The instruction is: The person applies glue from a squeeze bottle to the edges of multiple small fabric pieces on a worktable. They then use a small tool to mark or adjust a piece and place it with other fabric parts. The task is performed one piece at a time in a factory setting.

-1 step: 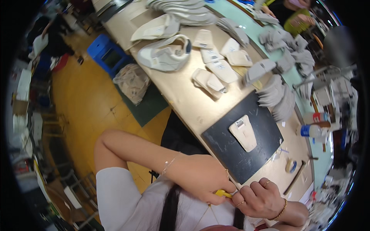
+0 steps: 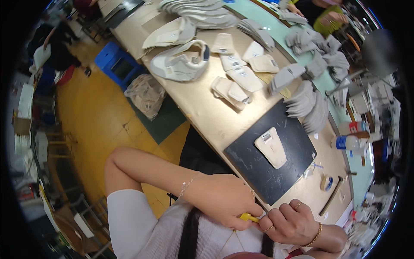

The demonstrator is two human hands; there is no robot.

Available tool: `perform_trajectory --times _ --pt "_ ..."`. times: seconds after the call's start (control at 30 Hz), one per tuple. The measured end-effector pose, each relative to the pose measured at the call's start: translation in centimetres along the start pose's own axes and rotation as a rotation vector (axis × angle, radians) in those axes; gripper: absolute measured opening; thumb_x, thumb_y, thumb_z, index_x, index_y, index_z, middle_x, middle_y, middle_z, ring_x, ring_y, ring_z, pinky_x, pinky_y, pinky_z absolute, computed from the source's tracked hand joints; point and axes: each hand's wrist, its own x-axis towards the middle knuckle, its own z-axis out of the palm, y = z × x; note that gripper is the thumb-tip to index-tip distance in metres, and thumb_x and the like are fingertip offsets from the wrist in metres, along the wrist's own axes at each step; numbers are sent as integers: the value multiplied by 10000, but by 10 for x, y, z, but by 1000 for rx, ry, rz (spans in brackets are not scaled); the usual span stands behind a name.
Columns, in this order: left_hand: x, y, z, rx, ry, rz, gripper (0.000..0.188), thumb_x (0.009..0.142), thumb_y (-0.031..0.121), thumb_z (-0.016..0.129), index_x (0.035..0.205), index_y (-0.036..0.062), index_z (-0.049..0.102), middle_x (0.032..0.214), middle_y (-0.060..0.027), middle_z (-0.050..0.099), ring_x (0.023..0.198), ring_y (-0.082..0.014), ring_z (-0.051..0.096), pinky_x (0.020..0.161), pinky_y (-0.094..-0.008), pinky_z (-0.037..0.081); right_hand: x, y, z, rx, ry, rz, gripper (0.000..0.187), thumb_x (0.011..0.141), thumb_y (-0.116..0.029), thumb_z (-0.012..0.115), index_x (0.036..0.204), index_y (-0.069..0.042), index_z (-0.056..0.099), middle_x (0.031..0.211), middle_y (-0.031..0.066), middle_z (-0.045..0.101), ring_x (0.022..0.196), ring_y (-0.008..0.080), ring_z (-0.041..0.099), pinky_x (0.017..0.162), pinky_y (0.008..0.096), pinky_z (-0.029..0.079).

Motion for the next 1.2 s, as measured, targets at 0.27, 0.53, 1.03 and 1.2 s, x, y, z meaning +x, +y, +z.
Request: perform_trajectory --times 0.27,0.53,1.03,1.2 --pt "2 -2 -21 -166 15 -175 294 841 336 572 868 44 597 696 -189 610 696 -368 616 625 -425 482 -53 16 -31 -165 26 299 253 818 -256 645 673 -150 466 652 -45 472 519 110 420 487 252 300" --pt "48 -13 -12 -275 -53 -163 333 843 376 591 898 48 613 694 -124 658 608 -315 638 606 -391 503 -31 13 3 -164 165 196 288 861 -342 612 920 -60 608 732 20 488 543 121 443 495 257 350" --pt "50 -3 -16 -204 -216 -126 367 835 391 557 941 50 643 740 -157 667 718 -320 658 681 -396 510 -30 13 -2 77 47 125 138 739 -175 627 824 -102 547 704 14 469 594 162 493 547 311 383" --pt "49 5 -19 -171 -255 -35 319 906 335 525 885 18 556 694 -177 609 691 -356 612 636 -422 473 -35 9 -7 154 122 160 97 752 -197 573 808 -131 529 705 10 446 618 160 496 573 320 389"
